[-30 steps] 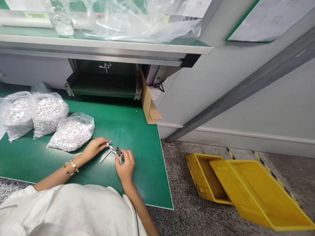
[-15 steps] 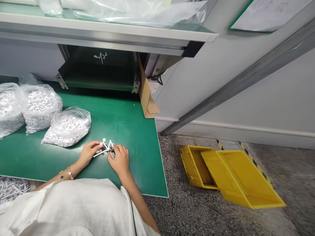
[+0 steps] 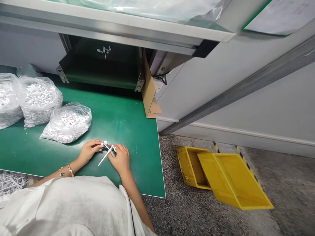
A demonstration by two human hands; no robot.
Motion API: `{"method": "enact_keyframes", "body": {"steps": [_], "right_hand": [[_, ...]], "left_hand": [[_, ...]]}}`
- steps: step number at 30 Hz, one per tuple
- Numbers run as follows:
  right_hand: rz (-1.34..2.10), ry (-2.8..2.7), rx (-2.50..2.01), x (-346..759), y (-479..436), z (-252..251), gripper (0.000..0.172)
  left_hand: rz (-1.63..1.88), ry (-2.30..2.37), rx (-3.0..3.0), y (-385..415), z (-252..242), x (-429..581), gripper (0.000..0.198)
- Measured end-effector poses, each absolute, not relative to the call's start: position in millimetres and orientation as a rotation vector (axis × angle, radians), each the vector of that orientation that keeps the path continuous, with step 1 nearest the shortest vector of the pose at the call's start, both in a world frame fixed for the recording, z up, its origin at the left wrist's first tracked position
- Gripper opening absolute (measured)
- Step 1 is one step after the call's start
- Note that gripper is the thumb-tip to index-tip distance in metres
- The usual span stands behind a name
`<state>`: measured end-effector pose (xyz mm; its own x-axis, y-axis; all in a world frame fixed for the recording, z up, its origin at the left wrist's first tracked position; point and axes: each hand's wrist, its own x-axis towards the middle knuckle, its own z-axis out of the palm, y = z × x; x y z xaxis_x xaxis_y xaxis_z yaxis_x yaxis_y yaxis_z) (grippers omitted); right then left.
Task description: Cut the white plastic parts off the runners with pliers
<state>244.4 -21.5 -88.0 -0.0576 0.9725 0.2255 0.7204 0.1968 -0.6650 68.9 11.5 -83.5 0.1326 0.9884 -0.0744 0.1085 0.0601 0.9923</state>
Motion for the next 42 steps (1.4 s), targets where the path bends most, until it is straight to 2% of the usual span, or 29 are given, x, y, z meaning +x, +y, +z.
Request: {"method": "enact_keyframes", "body": {"steps": [18, 33, 42], "right_hand": [[0.664, -1.914, -1.488, 256.3, -16.5, -83.7, 0.028], [0.458, -1.839, -1.606, 251.1, -24.1, -85.9, 0.017], [0.372, -1.783, -1.639, 249.1, -23.0, -88.5, 0.017]], "left_hand": [[1.018, 1.160, 1.469, 10.3, -87.6, 63.8, 0.017], [1.031, 1.171, 1.440, 10.5, -83.2, 66.5, 0.017], [1.050, 1.252, 1.363, 11.5, -86.4, 66.2, 0.017]]}}
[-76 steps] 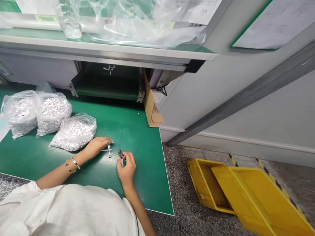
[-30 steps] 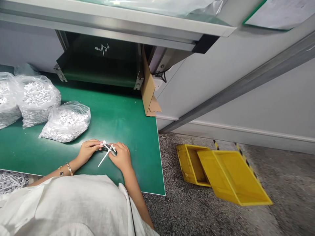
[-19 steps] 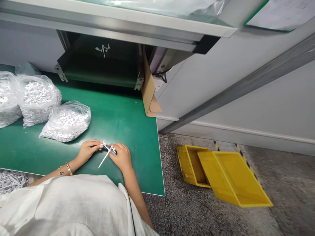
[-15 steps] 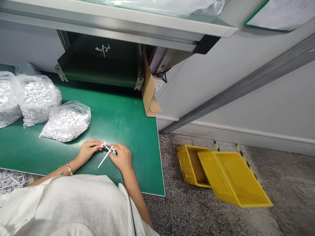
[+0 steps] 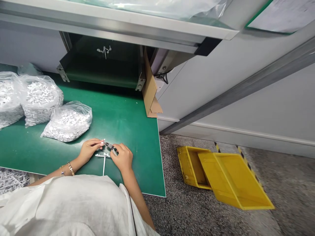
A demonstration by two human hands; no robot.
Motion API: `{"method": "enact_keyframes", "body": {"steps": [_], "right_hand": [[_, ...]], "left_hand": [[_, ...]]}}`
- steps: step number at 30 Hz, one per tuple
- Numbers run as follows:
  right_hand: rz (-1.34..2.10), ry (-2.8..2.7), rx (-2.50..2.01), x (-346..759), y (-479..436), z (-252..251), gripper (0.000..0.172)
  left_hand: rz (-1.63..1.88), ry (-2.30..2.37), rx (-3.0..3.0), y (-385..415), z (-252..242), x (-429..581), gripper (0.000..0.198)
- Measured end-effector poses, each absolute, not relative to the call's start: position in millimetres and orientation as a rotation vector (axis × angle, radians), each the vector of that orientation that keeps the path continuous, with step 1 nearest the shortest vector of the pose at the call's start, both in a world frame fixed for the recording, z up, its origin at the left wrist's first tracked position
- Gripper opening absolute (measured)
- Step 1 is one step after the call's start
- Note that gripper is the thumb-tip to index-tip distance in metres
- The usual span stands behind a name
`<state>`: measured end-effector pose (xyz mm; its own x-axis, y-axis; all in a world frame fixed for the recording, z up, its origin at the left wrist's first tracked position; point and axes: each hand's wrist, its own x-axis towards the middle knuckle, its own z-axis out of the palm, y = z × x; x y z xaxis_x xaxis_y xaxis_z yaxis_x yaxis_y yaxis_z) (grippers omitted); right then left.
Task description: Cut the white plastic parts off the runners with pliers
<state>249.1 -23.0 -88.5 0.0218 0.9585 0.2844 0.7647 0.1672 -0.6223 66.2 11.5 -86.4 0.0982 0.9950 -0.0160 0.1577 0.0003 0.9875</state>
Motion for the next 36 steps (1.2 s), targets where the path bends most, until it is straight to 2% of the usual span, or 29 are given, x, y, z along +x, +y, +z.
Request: {"method": "enact_keyframes", "body": {"steps": [11, 14, 18, 22, 26, 30, 33, 36], "right_hand": [[0.375, -1.812, -1.597, 251.0, -23.6, -90.5, 0.018], [0.362, -1.839, -1.571, 252.0, -23.5, -91.8, 0.018], [0.344, -1.860, -1.545, 251.0, -23.2, -91.1, 0.017], [0.343, -1.892, -1.514, 248.1, -23.6, -89.1, 0.017], [0.317, -1.899, -1.518, 247.0, -24.2, -88.6, 0.017], [0.286, -1.876, -1.542, 249.1, -23.8, -88.6, 0.017], [0.284, -1.811, -1.584, 251.1, -22.8, -88.5, 0.017], [0.277, -1.742, -1.612, 251.7, -21.9, -89.6, 0.018]], "left_hand": [[1.182, 1.229, 1.394, 8.2, -74.1, 66.9, 0.024], [1.327, 1.301, 1.680, 16.7, -49.4, 49.1, 0.021], [1.715, 1.507, 2.180, 42.0, 3.2, 3.4, 0.014], [1.946, 1.982, 2.108, 79.8, 45.7, -48.1, 0.022], [1.687, 2.153, 2.203, 110.1, 56.3, -80.1, 0.036], [1.536, 2.209, 2.406, 98.6, 42.3, -66.8, 0.030], [1.327, 1.827, 2.637, 67.3, 23.0, -33.7, 0.026], [0.727, 1.168, 2.792, 36.7, 1.4, -0.8, 0.026]]}}
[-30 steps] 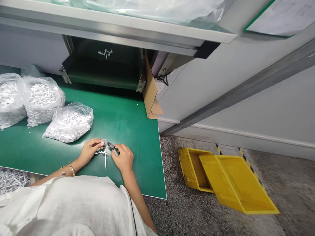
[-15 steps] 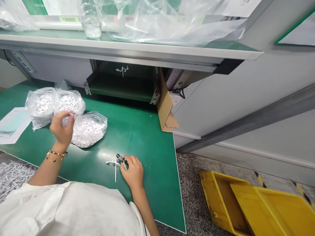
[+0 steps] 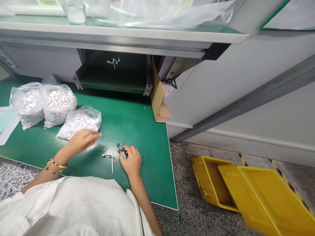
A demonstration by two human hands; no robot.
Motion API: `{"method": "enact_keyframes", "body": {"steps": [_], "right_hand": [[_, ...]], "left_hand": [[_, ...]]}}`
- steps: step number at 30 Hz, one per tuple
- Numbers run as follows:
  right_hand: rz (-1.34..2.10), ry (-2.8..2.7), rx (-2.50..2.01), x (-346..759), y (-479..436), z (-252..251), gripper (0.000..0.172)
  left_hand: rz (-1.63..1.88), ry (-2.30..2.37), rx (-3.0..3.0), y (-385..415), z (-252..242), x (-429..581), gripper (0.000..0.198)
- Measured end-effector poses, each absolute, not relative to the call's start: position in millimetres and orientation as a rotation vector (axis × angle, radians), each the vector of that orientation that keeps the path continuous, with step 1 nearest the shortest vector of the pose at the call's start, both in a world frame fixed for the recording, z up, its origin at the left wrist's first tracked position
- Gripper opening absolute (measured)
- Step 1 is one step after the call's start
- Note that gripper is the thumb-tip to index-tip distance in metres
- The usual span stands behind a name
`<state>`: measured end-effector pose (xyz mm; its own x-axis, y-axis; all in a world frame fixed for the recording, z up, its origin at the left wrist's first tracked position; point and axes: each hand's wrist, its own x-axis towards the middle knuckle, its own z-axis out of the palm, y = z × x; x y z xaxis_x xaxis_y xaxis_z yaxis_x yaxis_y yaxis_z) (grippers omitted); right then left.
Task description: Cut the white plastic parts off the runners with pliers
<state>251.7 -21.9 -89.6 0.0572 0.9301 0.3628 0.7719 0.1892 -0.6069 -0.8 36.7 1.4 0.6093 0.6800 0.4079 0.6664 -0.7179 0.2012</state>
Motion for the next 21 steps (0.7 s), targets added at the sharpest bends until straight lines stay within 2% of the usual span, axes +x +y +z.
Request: {"method": "enact_keyframes", "body": {"steps": [2, 5, 9, 14, 18, 21], "right_hand": [[0.276, -1.723, -1.621, 251.3, -21.5, -90.8, 0.018], [0.291, -1.730, -1.623, 250.5, -21.4, -92.2, 0.018], [0.294, -1.740, -1.626, 250.0, -21.2, -91.7, 0.018], [0.310, -1.738, -1.644, 250.1, -21.5, -89.2, 0.018], [0.321, -1.730, -1.653, 250.1, -21.2, -89.5, 0.018], [0.330, -1.726, -1.655, 249.9, -21.0, -90.0, 0.018]], "left_hand": [[0.487, 0.957, 2.759, 22.0, -12.4, 15.6, 0.028], [0.352, 0.889, 2.774, 9.5, -29.1, 30.9, 0.037], [0.230, 0.896, 2.818, 7.3, -40.3, 38.5, 0.031], [0.320, 1.073, 2.614, 16.2, -48.1, 33.2, 0.029], [0.498, 1.169, 2.417, 23.4, -58.1, 23.1, 0.046], [0.499, 1.229, 2.396, 26.3, -63.6, 16.6, 0.036]]}}
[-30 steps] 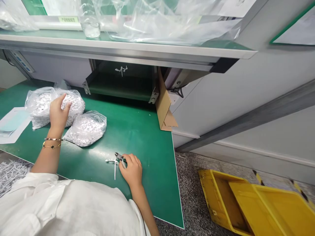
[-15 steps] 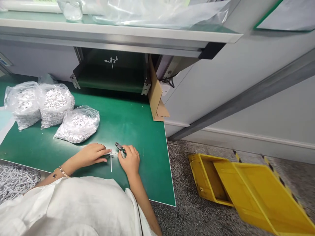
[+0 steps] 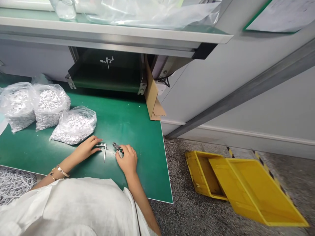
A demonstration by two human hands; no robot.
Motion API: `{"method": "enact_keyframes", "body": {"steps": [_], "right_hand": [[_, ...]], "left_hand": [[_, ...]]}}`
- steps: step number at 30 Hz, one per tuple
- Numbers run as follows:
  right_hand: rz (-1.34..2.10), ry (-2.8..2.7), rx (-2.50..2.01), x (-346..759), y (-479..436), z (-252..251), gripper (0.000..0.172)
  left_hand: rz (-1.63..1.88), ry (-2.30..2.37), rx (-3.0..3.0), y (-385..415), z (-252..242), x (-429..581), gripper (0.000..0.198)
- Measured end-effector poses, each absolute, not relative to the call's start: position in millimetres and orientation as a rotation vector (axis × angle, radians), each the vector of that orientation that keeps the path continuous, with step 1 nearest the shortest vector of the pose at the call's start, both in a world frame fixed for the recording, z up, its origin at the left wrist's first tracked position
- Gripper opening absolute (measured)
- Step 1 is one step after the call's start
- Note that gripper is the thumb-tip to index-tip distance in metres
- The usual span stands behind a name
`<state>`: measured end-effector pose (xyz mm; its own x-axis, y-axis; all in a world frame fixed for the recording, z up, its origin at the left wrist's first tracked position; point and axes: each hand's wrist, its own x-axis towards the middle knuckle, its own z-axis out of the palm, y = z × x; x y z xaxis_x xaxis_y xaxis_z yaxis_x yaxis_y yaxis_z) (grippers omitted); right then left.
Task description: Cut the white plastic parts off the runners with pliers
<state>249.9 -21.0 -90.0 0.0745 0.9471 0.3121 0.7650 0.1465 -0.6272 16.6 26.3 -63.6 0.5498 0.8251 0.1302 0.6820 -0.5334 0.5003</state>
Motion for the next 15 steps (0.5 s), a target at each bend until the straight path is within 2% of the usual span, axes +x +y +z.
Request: {"method": "enact_keyframes", "body": {"steps": [2, 7, 11, 15], "right_hand": [[0.338, -1.725, -1.653, 249.8, -21.0, -89.9, 0.018], [0.319, -1.733, -1.671, 250.0, -20.7, -90.0, 0.018], [0.284, -1.747, -1.703, 249.7, -20.1, -91.3, 0.018], [0.289, -1.847, -1.675, 247.1, -21.0, -92.0, 0.018]], "left_hand": [[0.478, 1.273, 2.379, 26.8, -65.2, 13.7, 0.026], [0.614, 1.259, 2.165, 26.9, -66.3, 14.5, 0.028], [0.860, 1.249, 1.615, 25.6, -70.9, 28.4, 0.033], [0.952, 1.261, 1.229, 19.5, -78.0, 48.0, 0.037]]}}
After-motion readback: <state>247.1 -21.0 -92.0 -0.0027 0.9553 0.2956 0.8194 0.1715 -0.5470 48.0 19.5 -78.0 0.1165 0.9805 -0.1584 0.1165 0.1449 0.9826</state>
